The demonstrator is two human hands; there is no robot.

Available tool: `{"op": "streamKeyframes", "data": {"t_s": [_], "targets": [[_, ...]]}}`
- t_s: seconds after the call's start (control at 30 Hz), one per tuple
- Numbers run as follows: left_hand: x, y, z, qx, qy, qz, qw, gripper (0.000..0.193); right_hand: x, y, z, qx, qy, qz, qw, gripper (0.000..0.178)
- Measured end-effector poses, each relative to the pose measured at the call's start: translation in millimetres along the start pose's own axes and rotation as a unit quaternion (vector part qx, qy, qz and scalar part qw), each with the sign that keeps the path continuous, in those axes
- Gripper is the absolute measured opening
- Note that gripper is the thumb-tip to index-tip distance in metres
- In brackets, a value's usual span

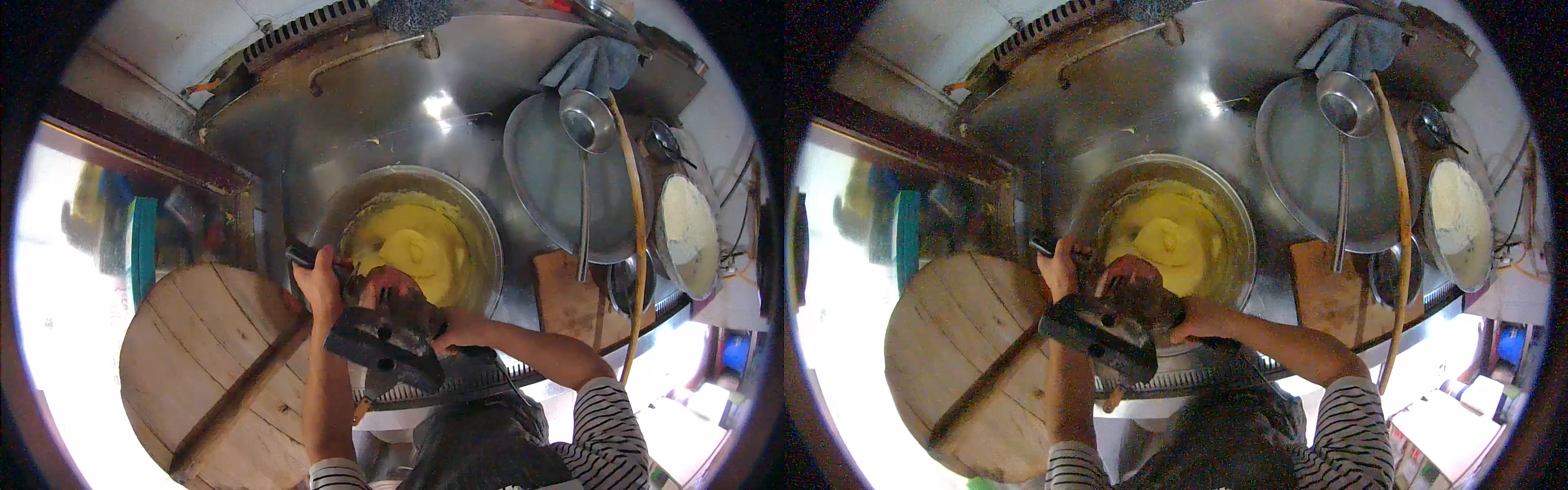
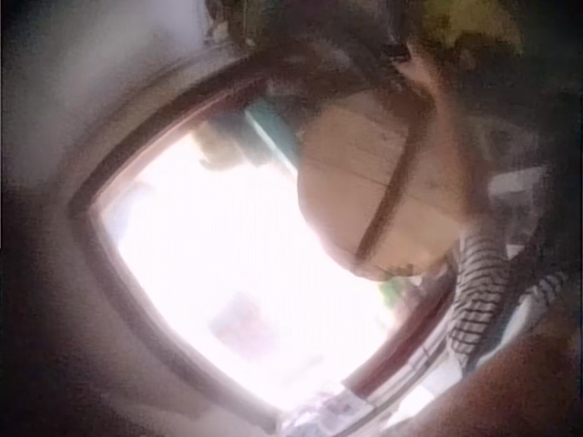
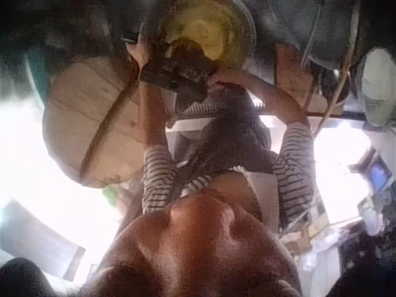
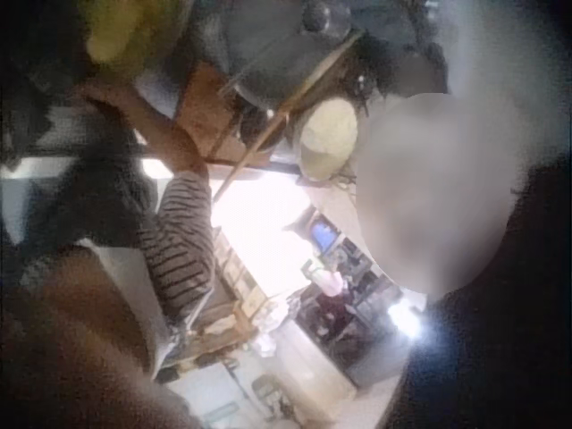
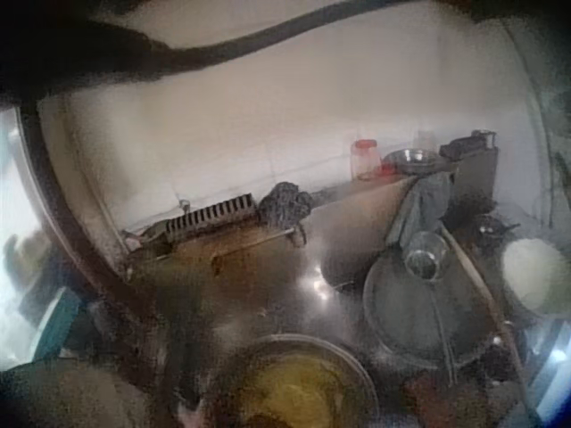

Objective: The person uses a red power drill with a mixing attachment to blend a yellow dough-like substance in a large metal bowl. They frequently stop to scrape the sides of the bowl and the drill bit with a spatula to ensure even mixing.

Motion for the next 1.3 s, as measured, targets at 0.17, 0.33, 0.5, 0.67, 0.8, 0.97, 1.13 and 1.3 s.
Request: {"op": "streamKeyframes", "data": {"t_s": [0.17, 0.33, 0.5, 0.67, 0.8, 0.97, 1.13, 1.3], "targets": [[-16, 15, -3, -0.002, -0.032, -0.036, 0.999, 0.018, -4, -6, -6, 0.067, 0.056, 0.068, 0.994, 0.016], [-27, 73, -7, -0.085, -0.035, -0.14, 0.986, 0.013, 16, -8, -12, 0.08, 0.059, 0.159, 0.982, 0.027], [-25, 159, -33, -0.152, 0.01, -0.305, 0.94, 0.015, 54, -14, -21, -0.017, 0.03, 0.178, 0.983, 0.019], [-1, 200, -46, -0.059, -0.015, -0.37, 0.927, 0.02, 76, -17, -16, -0.227, 0.093, 0.171, 0.954, 0.008], [44, 226, -62, -0.287, 0.073, -0.333, 0.895, 0.028, 90, -25, 20, -0.264, 0.111, 0.184, 0.94, 0.014], [45, 171, -17, -0.172, 0.015, -0.303, 0.937, 0.04, 57, 6, 37, -0.197, 0.084, 0.114, 0.97, 0.011], [12, 114, -24, -0.092, 0.1, -0.26, 0.956, 0.056, 6, 42, 111, -0.093, 0.074, 0.067, 0.991, 0.023], [11, 55, 18, 0.009, 0.044, -0.132, 0.99, 0.036, 7, 14, 0, 0.068, -0.057, 0.214, 0.973, 0.043]]}}
Point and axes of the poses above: each hand's wrist, its own x-axis away from the middle knuckle, its own y-axis out of the palm, z = x × y, the point moved 8 cm from there along -x, towards the middle knuckle, and after that the axes turned 10 degrees about z, right-handed, at the moved point
